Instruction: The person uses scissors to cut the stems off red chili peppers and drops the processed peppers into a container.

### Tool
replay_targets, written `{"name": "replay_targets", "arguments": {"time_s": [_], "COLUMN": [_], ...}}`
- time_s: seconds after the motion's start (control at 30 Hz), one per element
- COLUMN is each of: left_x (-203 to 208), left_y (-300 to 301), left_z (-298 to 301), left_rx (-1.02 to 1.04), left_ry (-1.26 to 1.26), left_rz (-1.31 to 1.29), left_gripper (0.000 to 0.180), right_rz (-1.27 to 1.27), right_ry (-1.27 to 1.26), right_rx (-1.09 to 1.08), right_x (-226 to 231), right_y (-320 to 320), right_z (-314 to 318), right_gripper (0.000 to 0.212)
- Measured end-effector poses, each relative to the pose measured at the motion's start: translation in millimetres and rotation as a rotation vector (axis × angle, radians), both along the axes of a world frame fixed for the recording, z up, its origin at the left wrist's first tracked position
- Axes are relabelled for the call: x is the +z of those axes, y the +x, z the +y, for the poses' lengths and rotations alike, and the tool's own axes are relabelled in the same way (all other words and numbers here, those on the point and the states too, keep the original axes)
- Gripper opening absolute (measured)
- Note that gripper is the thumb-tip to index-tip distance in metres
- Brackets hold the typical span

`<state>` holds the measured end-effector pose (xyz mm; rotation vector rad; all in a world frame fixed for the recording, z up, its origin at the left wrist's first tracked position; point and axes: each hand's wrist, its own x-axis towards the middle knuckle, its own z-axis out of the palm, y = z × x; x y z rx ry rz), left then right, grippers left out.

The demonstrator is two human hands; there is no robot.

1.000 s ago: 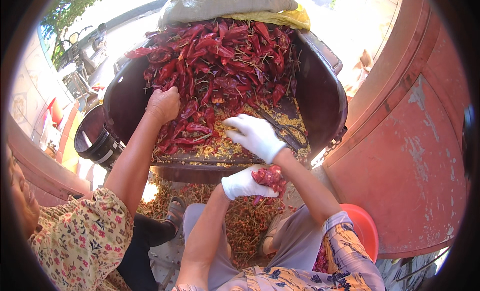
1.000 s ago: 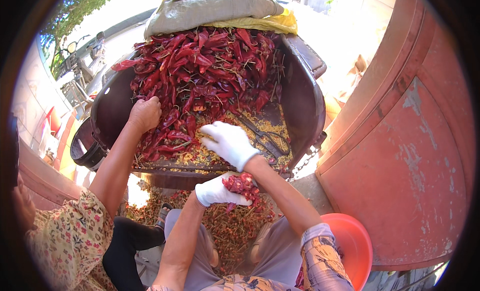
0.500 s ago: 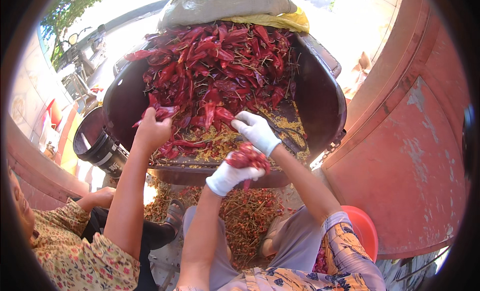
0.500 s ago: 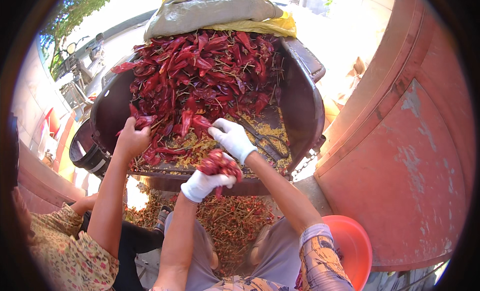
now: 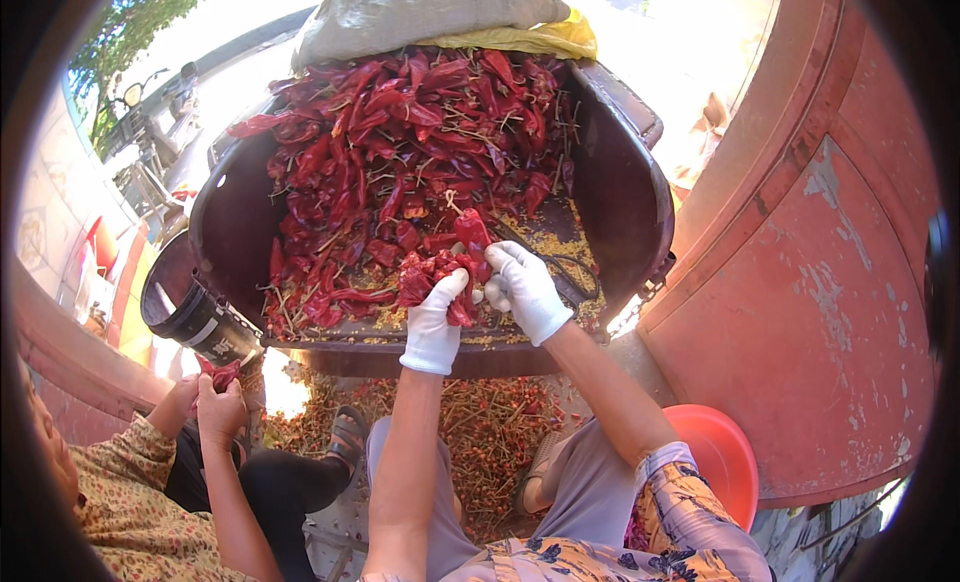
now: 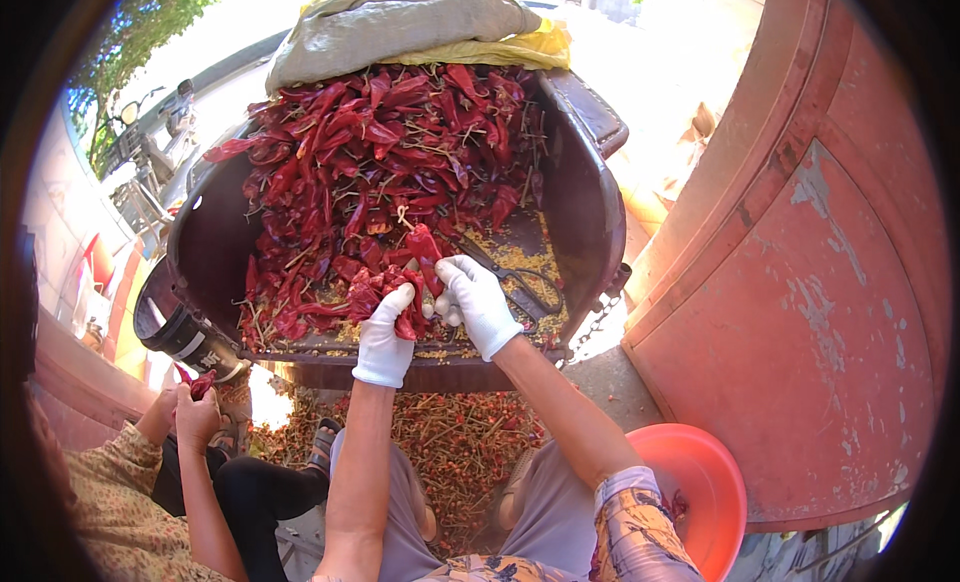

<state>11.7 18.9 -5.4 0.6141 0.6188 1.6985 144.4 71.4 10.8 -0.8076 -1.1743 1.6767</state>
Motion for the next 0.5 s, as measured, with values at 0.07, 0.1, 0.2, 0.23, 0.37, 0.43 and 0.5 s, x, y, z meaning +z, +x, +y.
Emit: {"name": "replay_targets", "arguments": {"time_s": [0.07,0.1,0.2,0.23,0.37,0.43,0.5], "left_x": [1.6,2.8,7.7,13.9,3.7,3.3,3.1], "left_y": [-1.4,-4.2,-5.6,-3.3,2.3,9.3,15.1], "left_z": [-3.5,-2.2,-9.7,-13.4,-9.2,-13.7,-13.9], "left_rx": [-0.002,-0.042,-0.039,0.005,0.206,0.262,0.325], "left_ry": [-0.006,0.032,0.050,0.052,0.162,0.185,0.273], "left_rz": [0.088,0.122,0.236,0.285,0.797,1.124,1.313], "left_gripper": [0.035,0.037,0.039,0.038,0.028,0.029,0.032], "right_rz": [-0.088,-0.134,-0.390,-0.575,-0.444,-0.437,-0.607], "right_ry": [-0.012,-0.027,0.105,0.220,0.305,0.465,0.670], "right_rx": [0.106,0.158,0.313,0.287,-0.010,-0.041,-0.048], "right_x": [8.7,14.7,28.1,36.1,44.6,46.6,48.9], "right_y": [5.5,8.2,21.5,26.4,37.4,32.9,30.3], "right_z": [-2.3,-4.7,-2.2,-0.9,2.9,-4.6,-11.0], "right_gripper": [0.023,0.022,0.026,0.027,0.024,0.023,0.018]}}
